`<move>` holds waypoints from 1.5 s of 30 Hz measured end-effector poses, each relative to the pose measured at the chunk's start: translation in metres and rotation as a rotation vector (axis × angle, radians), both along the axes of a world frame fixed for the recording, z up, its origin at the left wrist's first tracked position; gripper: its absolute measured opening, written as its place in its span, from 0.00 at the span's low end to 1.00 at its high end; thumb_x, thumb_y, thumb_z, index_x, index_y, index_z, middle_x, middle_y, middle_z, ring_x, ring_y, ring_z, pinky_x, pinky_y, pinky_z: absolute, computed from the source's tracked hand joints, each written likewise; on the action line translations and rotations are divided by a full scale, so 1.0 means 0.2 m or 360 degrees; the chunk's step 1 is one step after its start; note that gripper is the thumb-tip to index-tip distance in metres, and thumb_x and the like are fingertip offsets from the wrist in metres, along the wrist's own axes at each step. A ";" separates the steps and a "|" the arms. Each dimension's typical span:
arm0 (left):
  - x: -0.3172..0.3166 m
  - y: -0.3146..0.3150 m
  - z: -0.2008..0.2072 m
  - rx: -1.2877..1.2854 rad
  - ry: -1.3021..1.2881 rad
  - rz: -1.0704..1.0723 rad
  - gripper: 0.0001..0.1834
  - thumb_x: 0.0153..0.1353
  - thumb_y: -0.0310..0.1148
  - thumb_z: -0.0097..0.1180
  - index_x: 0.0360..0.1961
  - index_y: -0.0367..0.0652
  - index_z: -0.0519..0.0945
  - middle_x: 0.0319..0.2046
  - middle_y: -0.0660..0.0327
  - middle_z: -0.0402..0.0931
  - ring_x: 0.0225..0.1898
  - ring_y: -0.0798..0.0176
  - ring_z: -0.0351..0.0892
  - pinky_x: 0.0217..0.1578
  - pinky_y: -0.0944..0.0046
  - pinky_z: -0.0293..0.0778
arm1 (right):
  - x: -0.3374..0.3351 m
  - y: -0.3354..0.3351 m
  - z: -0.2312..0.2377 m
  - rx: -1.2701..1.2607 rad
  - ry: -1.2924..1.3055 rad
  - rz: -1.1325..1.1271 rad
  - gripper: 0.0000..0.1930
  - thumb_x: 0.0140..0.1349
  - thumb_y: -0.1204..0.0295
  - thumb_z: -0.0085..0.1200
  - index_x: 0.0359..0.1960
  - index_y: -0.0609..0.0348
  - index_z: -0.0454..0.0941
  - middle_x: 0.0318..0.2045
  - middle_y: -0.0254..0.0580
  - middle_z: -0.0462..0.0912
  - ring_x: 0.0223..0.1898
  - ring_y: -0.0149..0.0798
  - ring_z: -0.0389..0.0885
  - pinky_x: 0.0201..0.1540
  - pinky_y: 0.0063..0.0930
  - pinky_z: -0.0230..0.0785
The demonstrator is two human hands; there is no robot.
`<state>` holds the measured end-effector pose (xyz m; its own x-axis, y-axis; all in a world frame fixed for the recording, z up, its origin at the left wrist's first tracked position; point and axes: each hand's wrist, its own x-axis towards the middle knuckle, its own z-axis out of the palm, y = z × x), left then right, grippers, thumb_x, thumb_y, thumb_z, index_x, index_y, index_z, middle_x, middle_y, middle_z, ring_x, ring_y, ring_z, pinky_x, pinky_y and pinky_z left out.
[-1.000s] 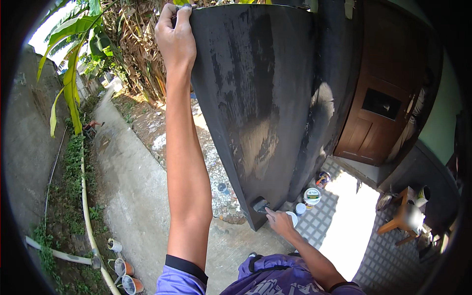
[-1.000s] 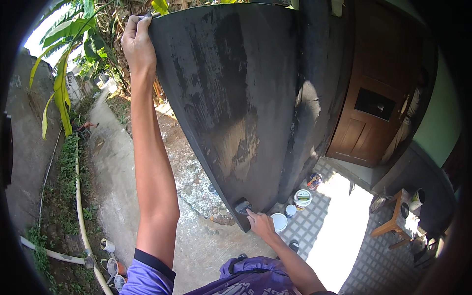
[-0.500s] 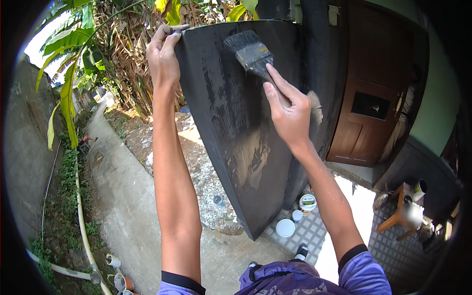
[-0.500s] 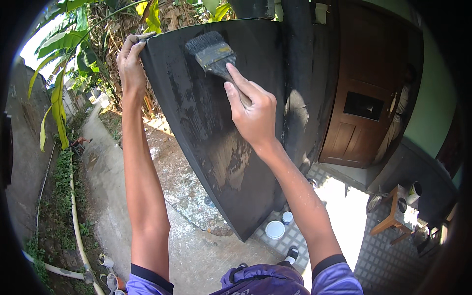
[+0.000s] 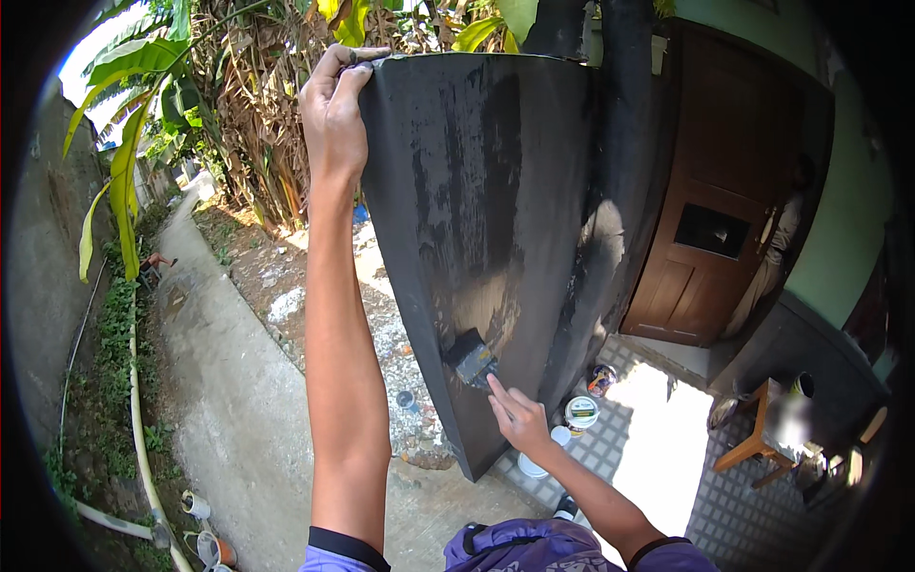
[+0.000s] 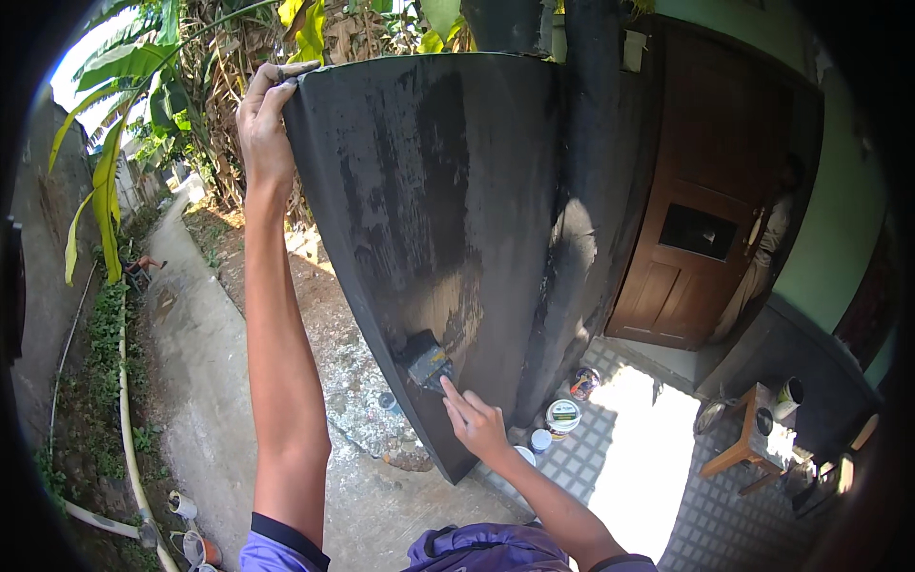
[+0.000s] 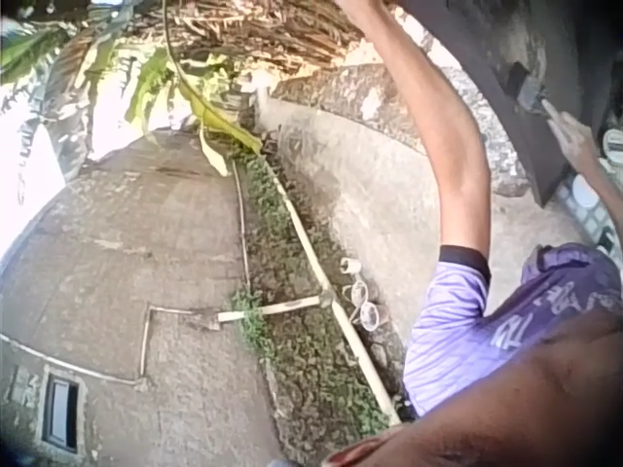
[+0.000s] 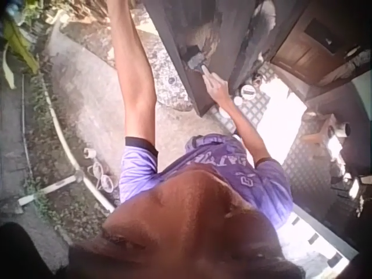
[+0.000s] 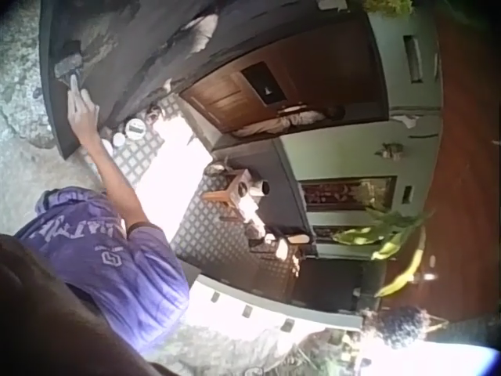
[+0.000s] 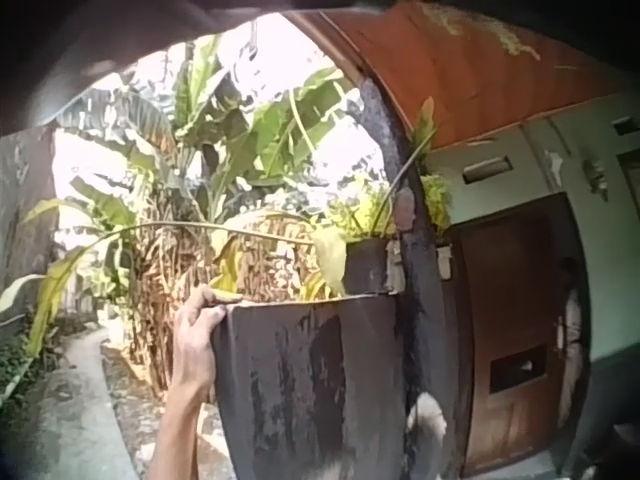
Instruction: Painting a large dark metal gate or flat surface with a paintbrush.
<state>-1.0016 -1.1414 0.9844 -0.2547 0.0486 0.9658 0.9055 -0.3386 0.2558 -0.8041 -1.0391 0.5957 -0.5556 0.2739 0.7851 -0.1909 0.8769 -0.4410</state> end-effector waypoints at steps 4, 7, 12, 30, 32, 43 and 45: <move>-0.01 0.00 0.00 0.0032 -0.0025 -0.0019 0.13 0.62 0.33 0.43 0.33 0.36 0.78 0.28 0.63 0.77 0.31 0.71 0.68 0.37 0.70 0.65 | 0.28 -0.01 -0.62 -0.0290 -0.0728 -0.0026 0.20 0.60 0.69 0.58 0.56 0.50 0.78 0.28 0.48 0.82 0.26 0.53 0.81 0.28 0.42 0.72; -0.01 -0.02 0.00 0.0039 0.0059 0.0050 0.13 0.61 0.33 0.43 0.33 0.36 0.77 0.28 0.63 0.76 0.31 0.71 0.67 0.37 0.70 0.65 | 0.30 0.00 -0.64 -0.0592 -0.1033 -0.0067 0.18 0.60 0.72 0.58 0.53 0.57 0.79 0.25 0.52 0.82 0.25 0.52 0.81 0.30 0.40 0.71; -0.01 0.00 0.00 0.0072 0.0041 0.0106 0.12 0.61 0.32 0.44 0.33 0.36 0.77 0.26 0.63 0.74 0.29 0.71 0.64 0.34 0.69 0.63 | 0.04 0.17 0.24 -0.0461 0.0241 -0.0092 0.16 0.61 0.76 0.57 0.52 0.63 0.79 0.27 0.54 0.82 0.25 0.43 0.80 0.32 0.29 0.70; -0.03 0.06 -0.01 0.0233 0.0022 0.0009 0.11 0.61 0.28 0.42 0.31 0.36 0.77 0.27 0.65 0.76 0.29 0.75 0.64 0.34 0.72 0.63 | -0.15 0.09 0.19 -0.0397 0.0046 -0.0074 0.23 0.62 0.74 0.55 0.61 0.50 0.73 0.24 0.50 0.78 0.27 0.51 0.80 0.31 0.40 0.71; -0.04 0.08 0.00 0.0307 0.0026 -0.0001 0.11 0.61 0.27 0.41 0.30 0.35 0.77 0.27 0.64 0.76 0.29 0.74 0.66 0.36 0.72 0.64 | 0.00 0.05 -0.15 -0.0584 -0.0300 -0.0114 0.21 0.63 0.68 0.55 0.59 0.45 0.75 0.33 0.53 0.83 0.34 0.57 0.82 0.35 0.45 0.74; -0.03 0.08 0.02 0.0351 -0.0090 0.0053 0.13 0.58 0.26 0.37 0.29 0.34 0.77 0.33 0.57 0.81 0.37 0.66 0.74 0.48 0.67 0.66 | 0.09 0.36 -0.15 -0.1031 -0.0192 -0.0111 0.18 0.64 0.67 0.54 0.53 0.62 0.78 0.46 0.59 0.81 0.50 0.54 0.80 0.50 0.35 0.72; -0.02 0.11 0.02 0.0345 -0.0106 0.0058 0.14 0.58 0.26 0.37 0.29 0.34 0.77 0.34 0.57 0.81 0.38 0.66 0.74 0.48 0.68 0.66 | -0.02 0.51 0.22 -0.0809 0.0228 -0.0055 0.18 0.65 0.69 0.54 0.54 0.62 0.77 0.43 0.61 0.82 0.47 0.53 0.82 0.48 0.32 0.72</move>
<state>-1.0066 -1.1196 0.9881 -0.3158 -0.1689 0.9337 0.9018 -0.3593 0.2401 -0.8072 -0.9363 0.6391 -0.4364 0.6563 0.6155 -0.2550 0.5658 -0.7841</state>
